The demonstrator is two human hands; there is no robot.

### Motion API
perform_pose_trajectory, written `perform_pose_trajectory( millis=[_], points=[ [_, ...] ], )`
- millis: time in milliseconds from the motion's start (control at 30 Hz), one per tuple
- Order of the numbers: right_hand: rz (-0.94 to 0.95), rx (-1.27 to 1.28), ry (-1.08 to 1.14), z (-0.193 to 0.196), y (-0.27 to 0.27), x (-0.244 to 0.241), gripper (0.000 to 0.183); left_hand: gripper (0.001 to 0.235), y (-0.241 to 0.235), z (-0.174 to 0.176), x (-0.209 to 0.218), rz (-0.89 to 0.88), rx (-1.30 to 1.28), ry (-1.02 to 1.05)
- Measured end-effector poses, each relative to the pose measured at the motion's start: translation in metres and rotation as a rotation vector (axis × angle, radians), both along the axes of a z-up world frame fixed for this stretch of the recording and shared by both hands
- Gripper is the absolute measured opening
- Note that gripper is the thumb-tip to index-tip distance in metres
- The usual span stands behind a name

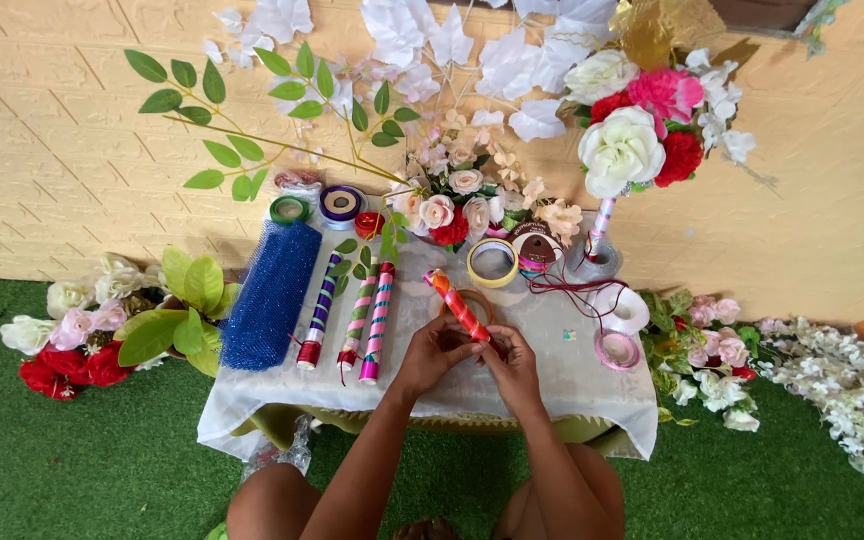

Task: The person wraps a pink and white striped candle with orange ribbon, securing it with clear tape. They then handle a roll of orange ribbon, preparing to wrap another candle.

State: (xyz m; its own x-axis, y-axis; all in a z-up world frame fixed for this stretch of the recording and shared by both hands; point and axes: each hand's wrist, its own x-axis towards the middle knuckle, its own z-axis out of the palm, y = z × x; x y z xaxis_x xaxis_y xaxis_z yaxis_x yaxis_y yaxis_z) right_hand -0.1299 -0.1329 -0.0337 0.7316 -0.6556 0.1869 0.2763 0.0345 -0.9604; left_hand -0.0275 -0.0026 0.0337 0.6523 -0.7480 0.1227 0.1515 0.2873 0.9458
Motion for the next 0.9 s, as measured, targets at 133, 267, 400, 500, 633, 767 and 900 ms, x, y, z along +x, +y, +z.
perform_pose_trajectory(
  millis=[133,267,400,500,633,767,900],
  points=[
    [0.003,0.007,-0.008,0.009,0.004,-0.002,0.031,0.054,-0.004,-0.012,0.003,-0.005,-0.002,-0.007],
    [0.006,0.035,-0.016,0.014,0.006,-0.001,0.032,0.053,-0.004,-0.015,0.009,-0.015,0.013,0.005],
    [0.014,0.055,-0.022,0.014,0.005,-0.001,0.032,0.050,-0.002,-0.011,0.007,-0.033,0.044,0.016],
    [0.020,0.058,-0.029,0.014,0.005,-0.002,0.031,0.048,-0.005,-0.018,0.009,-0.029,0.041,0.020],
    [0.032,0.069,-0.008,0.007,0.001,0.000,0.031,0.045,-0.004,-0.015,0.008,-0.023,0.045,0.024],
    [0.020,0.081,-0.047,-0.013,-0.006,0.006,0.032,0.045,-0.006,-0.024,0.009,0.001,-0.002,-0.005],
    [0.004,0.087,-0.042,-0.012,-0.006,0.006,0.030,0.045,-0.009,-0.031,0.011,0.015,-0.045,0.005]
  ],
)
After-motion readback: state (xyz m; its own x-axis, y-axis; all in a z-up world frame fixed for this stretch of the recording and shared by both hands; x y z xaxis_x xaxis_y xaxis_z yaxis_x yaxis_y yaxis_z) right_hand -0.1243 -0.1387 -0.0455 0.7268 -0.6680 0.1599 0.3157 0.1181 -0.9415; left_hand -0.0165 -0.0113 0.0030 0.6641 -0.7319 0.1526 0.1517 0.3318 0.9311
